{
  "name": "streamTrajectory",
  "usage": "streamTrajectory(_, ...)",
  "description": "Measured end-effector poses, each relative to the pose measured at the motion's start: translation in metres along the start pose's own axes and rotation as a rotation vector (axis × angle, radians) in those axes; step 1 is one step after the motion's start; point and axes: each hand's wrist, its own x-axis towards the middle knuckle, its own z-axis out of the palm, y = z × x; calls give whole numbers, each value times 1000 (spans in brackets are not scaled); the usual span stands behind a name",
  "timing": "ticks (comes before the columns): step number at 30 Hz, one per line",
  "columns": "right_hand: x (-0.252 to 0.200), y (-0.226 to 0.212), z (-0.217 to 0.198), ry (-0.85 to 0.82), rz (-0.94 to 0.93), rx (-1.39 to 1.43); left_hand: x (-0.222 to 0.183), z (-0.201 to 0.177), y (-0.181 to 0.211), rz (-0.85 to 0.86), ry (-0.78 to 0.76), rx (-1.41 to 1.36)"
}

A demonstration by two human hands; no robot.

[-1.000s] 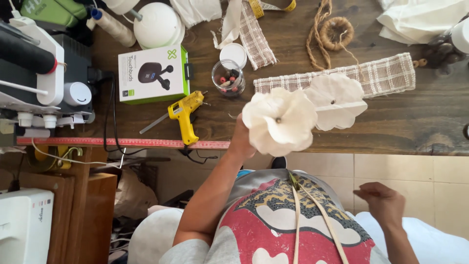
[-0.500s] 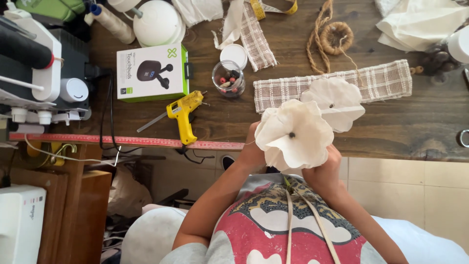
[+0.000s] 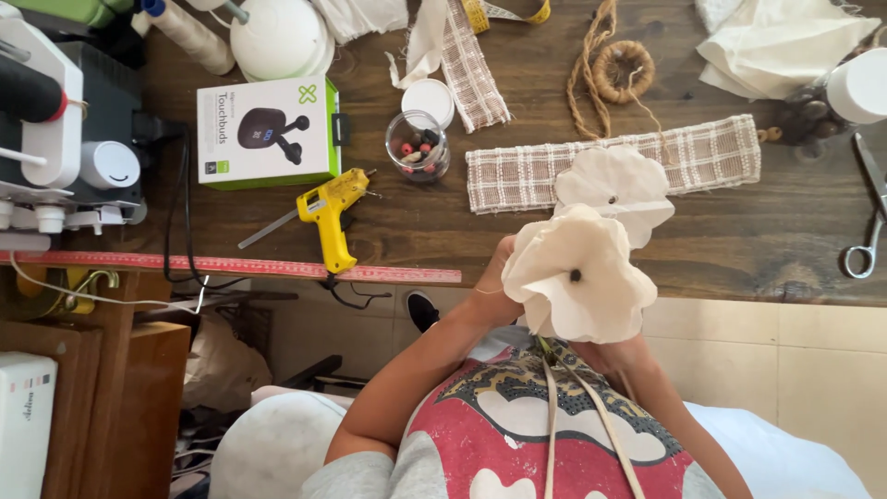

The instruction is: Assembling decorative fabric flowers using a hot glue gun and white fabric

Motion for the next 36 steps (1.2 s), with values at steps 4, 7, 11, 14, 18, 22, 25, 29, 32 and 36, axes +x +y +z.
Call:
streamTrajectory(4,-5,-6,-14,15,84,125,-1,3,-4,-39,-17,-47)
streamTrajectory(7,-19,-11,-29,30,171,252,0,7,-10,-79,-30,-94)
streamTrajectory(11,-26,-25,-35,56,343,467,11,-8,-21,-225,-30,-283)
streamTrajectory(14,-27,-44,-41,84,466,552,14,-23,-5,-365,-12,-362)
streamTrajectory(18,-20,-55,-48,113,526,497,2,-23,5,-335,241,-34)
streamTrajectory(22,-5,-71,-39,160,583,457,-30,-25,33,-210,528,415)
streamTrajectory(25,3,-74,-32,179,600,431,-58,-28,32,-103,600,527)
streamTrajectory(29,15,-64,-26,135,570,363,-71,5,33,6,404,543)
streamTrajectory(32,19,-71,-14,63,482,242,-66,24,34,-31,202,422)
streamTrajectory(36,26,-94,-7,-148,224,-170,-46,36,44,-246,-7,213)
